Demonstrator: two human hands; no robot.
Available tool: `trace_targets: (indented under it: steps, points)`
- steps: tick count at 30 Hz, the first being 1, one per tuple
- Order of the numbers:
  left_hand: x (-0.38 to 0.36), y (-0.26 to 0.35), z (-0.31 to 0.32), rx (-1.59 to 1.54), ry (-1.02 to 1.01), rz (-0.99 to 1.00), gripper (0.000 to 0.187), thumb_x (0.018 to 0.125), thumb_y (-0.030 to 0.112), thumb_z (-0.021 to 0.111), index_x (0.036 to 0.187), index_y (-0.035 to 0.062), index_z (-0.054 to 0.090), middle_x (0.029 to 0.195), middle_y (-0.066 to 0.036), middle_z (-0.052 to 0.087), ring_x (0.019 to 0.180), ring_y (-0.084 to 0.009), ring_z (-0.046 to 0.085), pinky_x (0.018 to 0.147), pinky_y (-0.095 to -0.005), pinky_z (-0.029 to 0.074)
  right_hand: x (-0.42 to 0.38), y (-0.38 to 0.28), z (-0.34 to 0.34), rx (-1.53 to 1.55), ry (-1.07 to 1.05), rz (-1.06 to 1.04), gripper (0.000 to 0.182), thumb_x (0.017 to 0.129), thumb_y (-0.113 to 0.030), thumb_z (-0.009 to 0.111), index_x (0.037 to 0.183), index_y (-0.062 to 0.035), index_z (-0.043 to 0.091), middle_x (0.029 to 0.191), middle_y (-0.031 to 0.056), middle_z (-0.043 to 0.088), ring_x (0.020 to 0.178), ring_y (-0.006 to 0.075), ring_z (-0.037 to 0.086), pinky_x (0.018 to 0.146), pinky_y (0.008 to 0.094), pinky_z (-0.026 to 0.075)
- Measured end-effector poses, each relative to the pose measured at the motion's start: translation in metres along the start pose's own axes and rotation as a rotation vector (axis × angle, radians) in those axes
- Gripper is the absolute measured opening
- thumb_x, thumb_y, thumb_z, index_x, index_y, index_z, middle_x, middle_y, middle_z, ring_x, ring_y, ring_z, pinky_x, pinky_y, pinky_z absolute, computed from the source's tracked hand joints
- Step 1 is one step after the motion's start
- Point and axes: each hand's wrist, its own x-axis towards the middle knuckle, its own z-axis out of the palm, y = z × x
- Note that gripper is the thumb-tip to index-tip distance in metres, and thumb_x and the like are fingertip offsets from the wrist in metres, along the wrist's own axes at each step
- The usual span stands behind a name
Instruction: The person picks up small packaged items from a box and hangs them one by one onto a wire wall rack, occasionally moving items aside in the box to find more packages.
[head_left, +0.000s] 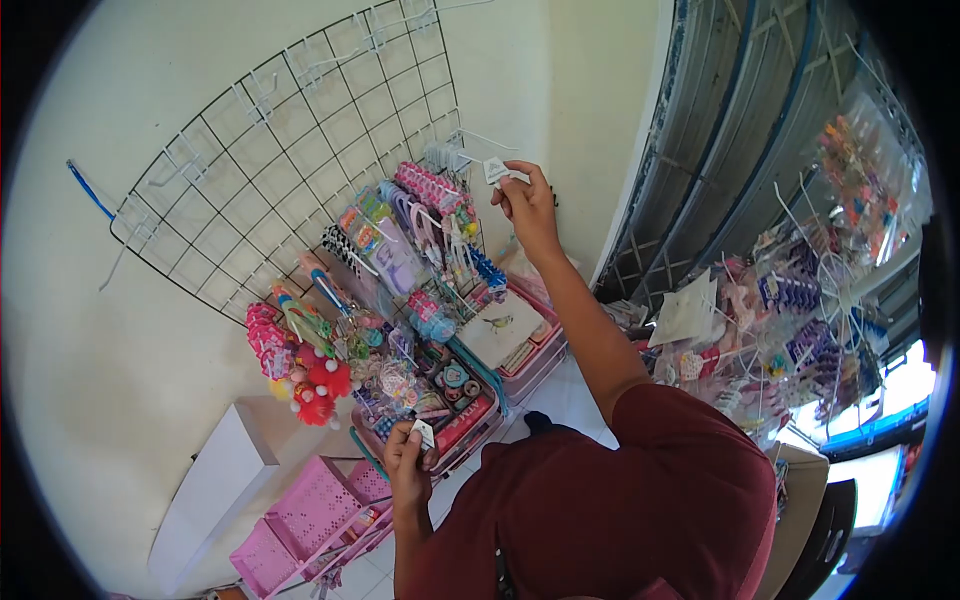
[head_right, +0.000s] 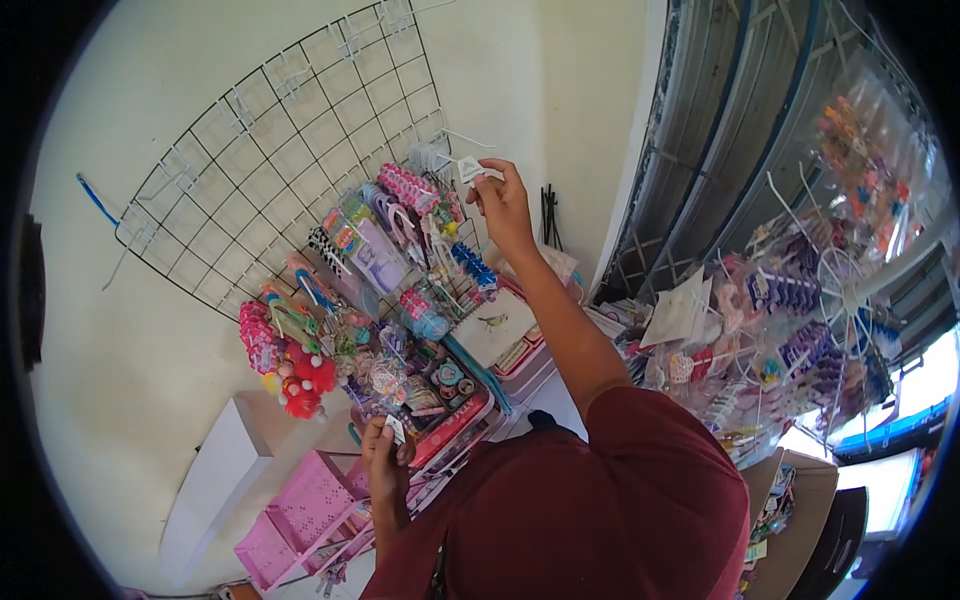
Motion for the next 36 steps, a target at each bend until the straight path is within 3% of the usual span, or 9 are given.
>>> trace_targets:
  steps: [10, 12, 14, 17, 19, 20, 26, 30, 36]
  points:
    - [0.021, -0.005, 0.024, 0.075, -0.026, -0.021, 0.016, 0.098, 0.018, 0.058, 0.099, 0.0018, 0.057, 0.078, -0.003, 0.059, 0.059, -0.0085, 0.049, 0.054, -0.0225, 0.038, 0.034, 0.039, 0.012, 0.086, -0.140, 0.195, 0.032, 0.098, -0.019, 0.059, 0.126, -0.0054, 0.052, 0.088, 0.0074, 0.065, 0.072, 0.0101, 0.057, 0.064, 0.0243, 0.043]
    - [0.026, -0.012, 0.018, 0.121, -0.046, -0.032, 0.016, 0.098, 0.018, 0.058, 0.099, 0.0015, 0.058, 0.080, -0.004, 0.061, 0.063, -0.0096, 0.053, 0.058, -0.0239, 0.042, 0.014, 0.051, 0.005, -0.528, 0.100, -0.389, 0.036, 0.096, -0.020, 0.063, 0.126, -0.0035, 0.053, 0.100, 0.0084, 0.065, 0.090, 0.0189, 0.062, 0.081, 0.0305, 0.049]
    - [0.036, -0.028, 0.006, 0.170, -0.009, 0.066, 0.015, 0.098, 0.017, 0.058, 0.097, 0.0016, 0.059, 0.083, -0.005, 0.064, 0.076, -0.0106, 0.058, 0.073, -0.0269, 0.046, -0.026, 0.035, -0.001, -0.590, 0.144, -0.383, 0.040, 0.093, -0.022, 0.067, 0.125, -0.0032, 0.054, 0.111, 0.0092, 0.062, 0.103, 0.0222, 0.060, 0.095, 0.0347, 0.046]
    - [0.050, -0.019, 0.037, 0.091, 0.063, 0.137, 0.010, 0.098, 0.013, 0.058, 0.094, 0.0033, 0.059, 0.092, -0.004, 0.064, 0.086, -0.0101, 0.057, 0.081, -0.0273, 0.043, -0.105, 0.029, 0.006, -0.016, -0.385, 0.278, 0.033, 0.095, -0.020, 0.065, 0.120, -0.0019, 0.056, 0.110, 0.0088, 0.061, 0.104, 0.0170, 0.059, 0.093, 0.0330, 0.046]
    - [0.057, -0.027, 0.034, 0.030, 0.130, 0.191, 0.009, 0.098, 0.011, 0.057, 0.093, 0.0040, 0.060, 0.099, -0.004, 0.062, 0.086, -0.0096, 0.055, 0.079, -0.0268, 0.042, -0.133, -0.008, 0.014, -0.056, -0.897, 0.174, 0.025, 0.096, -0.018, 0.064, 0.115, -0.0020, 0.058, 0.109, 0.0066, 0.060, 0.103, 0.0135, 0.059, 0.091, 0.0298, 0.046]
    - [0.061, -0.028, 0.036, 0.028, 0.140, 0.185, 0.009, 0.098, 0.011, 0.057, 0.093, 0.0040, 0.060, 0.099, -0.004, 0.062, 0.086, -0.0096, 0.055, 0.079, -0.0268, 0.042, -0.148, -0.010, 0.019, -0.054, -0.902, 0.185, 0.025, 0.096, -0.018, 0.064, 0.115, -0.0020, 0.058, 0.109, 0.0066, 0.060, 0.103, 0.0135, 0.059, 0.091, 0.0298, 0.046]
    - [0.085, -0.034, 0.053, 0.119, 0.123, 0.216, 0.016, 0.099, 0.015, 0.058, 0.108, 0.0019, 0.061, 0.100, -0.006, 0.064, 0.097, -0.0131, 0.059, 0.089, -0.0312, 0.046, -0.168, 0.002, 0.025, 0.019, -0.656, 0.274, 0.020, 0.097, -0.013, 0.062, 0.113, -0.0024, 0.059, 0.107, 0.0061, 0.061, 0.096, 0.0112, 0.059, 0.087, 0.0279, 0.046]
    - [0.086, -0.024, 0.070, 0.192, 0.095, 0.227, 0.022, 0.098, 0.014, 0.058, 0.116, 0.0028, 0.058, 0.110, -0.006, 0.062, 0.097, -0.0133, 0.058, 0.086, -0.0289, 0.046, -0.091, -0.026, 0.012, 0.050, -0.189, 0.341, 0.020, 0.095, -0.014, 0.065, 0.109, -0.0004, 0.063, 0.095, 0.0009, 0.064, 0.084, 0.0059, 0.057, 0.076, 0.0243, 0.047]
    - [0.082, -0.038, 0.056, 0.112, 0.120, 0.116, 0.019, 0.097, 0.013, 0.059, 0.114, 0.0041, 0.058, 0.109, -0.006, 0.062, 0.093, -0.0133, 0.059, 0.082, -0.0274, 0.046, 0.011, -0.021, -0.013, -0.018, 0.013, 0.073, 0.028, 0.094, -0.017, 0.067, 0.115, 0.0011, 0.065, 0.093, 0.0026, 0.068, 0.081, 0.0077, 0.059, 0.074, 0.0235, 0.047]
